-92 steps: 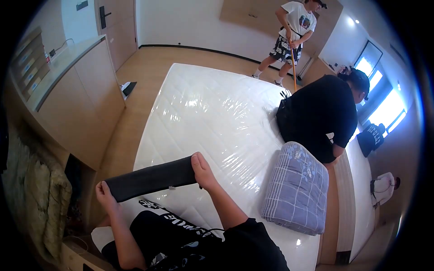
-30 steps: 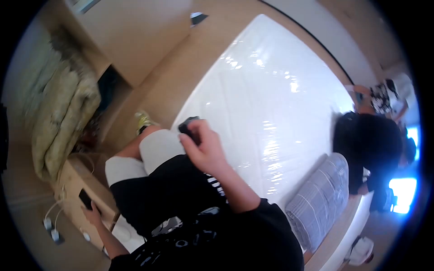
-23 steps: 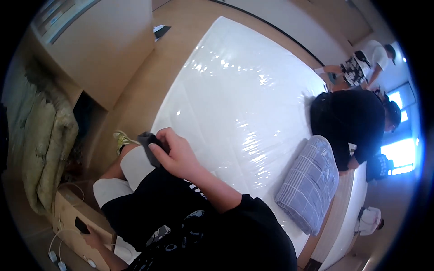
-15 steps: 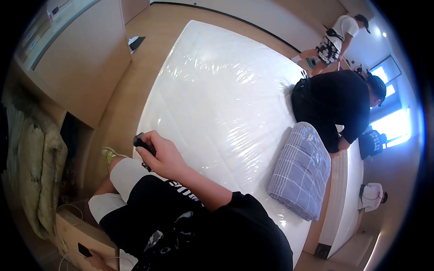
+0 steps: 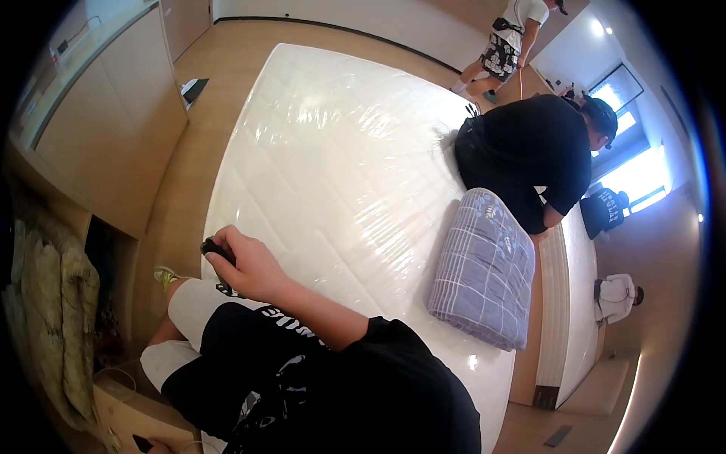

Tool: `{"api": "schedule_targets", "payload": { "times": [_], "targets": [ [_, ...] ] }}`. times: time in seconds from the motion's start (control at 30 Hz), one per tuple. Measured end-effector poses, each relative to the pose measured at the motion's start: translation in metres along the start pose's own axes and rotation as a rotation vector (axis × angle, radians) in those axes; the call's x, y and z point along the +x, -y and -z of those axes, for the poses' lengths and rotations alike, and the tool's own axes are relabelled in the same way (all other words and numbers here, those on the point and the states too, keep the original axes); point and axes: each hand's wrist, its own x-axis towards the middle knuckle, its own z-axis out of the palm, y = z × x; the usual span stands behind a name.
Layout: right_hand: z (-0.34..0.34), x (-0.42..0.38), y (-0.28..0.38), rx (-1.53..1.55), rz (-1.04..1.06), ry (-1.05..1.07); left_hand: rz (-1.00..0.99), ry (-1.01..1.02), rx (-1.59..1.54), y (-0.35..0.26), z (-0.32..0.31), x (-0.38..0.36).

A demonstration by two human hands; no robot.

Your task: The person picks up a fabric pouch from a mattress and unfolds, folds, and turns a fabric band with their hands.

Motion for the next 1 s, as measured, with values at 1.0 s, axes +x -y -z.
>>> {"api": "schedule_targets", "payload": {
  "times": [1.0],
  "targets": [
    [-0.001, -0.026, 0.054, -0.206, 0.445, 0.167, -1.596, 0.846, -1.426, -0.361, 0.167, -0.259]
  ]
}}
